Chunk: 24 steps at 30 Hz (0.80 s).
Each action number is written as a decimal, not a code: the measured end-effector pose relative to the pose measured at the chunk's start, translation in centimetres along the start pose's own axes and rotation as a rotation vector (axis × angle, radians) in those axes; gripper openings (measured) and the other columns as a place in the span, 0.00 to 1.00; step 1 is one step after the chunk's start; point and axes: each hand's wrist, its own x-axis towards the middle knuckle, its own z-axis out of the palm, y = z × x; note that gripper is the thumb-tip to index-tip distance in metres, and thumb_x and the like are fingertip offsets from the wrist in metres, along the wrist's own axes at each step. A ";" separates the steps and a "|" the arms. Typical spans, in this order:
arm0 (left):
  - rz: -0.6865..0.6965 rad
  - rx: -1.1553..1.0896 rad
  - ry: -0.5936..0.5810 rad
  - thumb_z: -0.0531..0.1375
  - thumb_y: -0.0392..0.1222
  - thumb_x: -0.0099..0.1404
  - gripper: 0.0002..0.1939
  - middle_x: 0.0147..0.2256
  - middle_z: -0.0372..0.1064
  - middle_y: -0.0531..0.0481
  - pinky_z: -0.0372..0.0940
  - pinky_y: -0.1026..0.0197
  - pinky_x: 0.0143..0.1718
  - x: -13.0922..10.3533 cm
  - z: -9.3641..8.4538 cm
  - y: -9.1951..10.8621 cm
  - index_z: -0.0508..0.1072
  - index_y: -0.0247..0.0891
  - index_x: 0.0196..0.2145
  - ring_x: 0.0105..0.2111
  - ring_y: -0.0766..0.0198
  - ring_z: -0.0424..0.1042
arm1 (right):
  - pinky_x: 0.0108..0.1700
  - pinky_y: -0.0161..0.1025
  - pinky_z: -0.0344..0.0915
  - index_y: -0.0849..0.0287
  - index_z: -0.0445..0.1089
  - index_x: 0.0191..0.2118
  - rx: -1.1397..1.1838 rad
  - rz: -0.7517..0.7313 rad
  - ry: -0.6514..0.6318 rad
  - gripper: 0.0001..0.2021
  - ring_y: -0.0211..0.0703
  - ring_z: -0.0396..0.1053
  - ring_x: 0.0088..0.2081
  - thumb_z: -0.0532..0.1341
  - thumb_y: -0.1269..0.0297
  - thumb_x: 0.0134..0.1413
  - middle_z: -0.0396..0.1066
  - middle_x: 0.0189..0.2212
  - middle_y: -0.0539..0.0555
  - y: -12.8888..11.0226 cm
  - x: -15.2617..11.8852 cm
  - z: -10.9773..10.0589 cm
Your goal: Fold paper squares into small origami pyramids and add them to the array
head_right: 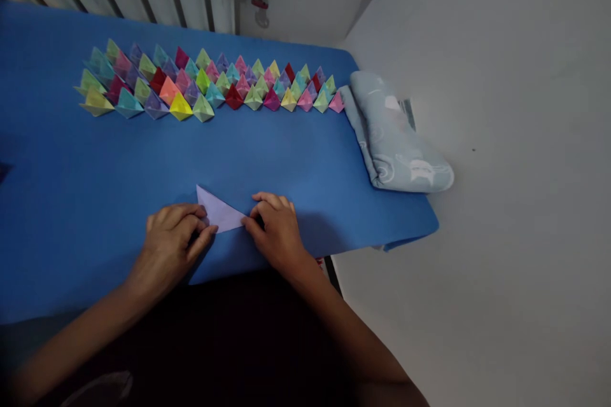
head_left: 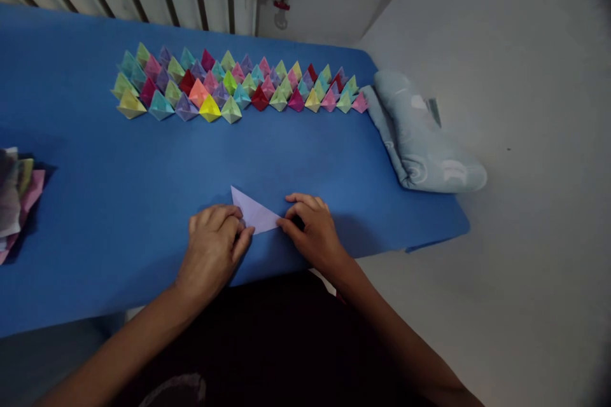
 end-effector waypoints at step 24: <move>0.319 0.196 -0.104 0.49 0.27 0.67 0.23 0.52 0.72 0.39 0.60 0.43 0.49 -2.8 -1.4 -1.2 0.72 0.40 0.55 0.49 0.48 0.67 | 0.47 0.48 0.58 0.59 0.70 0.49 -0.169 0.026 -0.268 0.15 0.50 0.69 0.43 0.59 0.67 0.55 0.74 0.42 0.57 -3.5 2.7 -0.9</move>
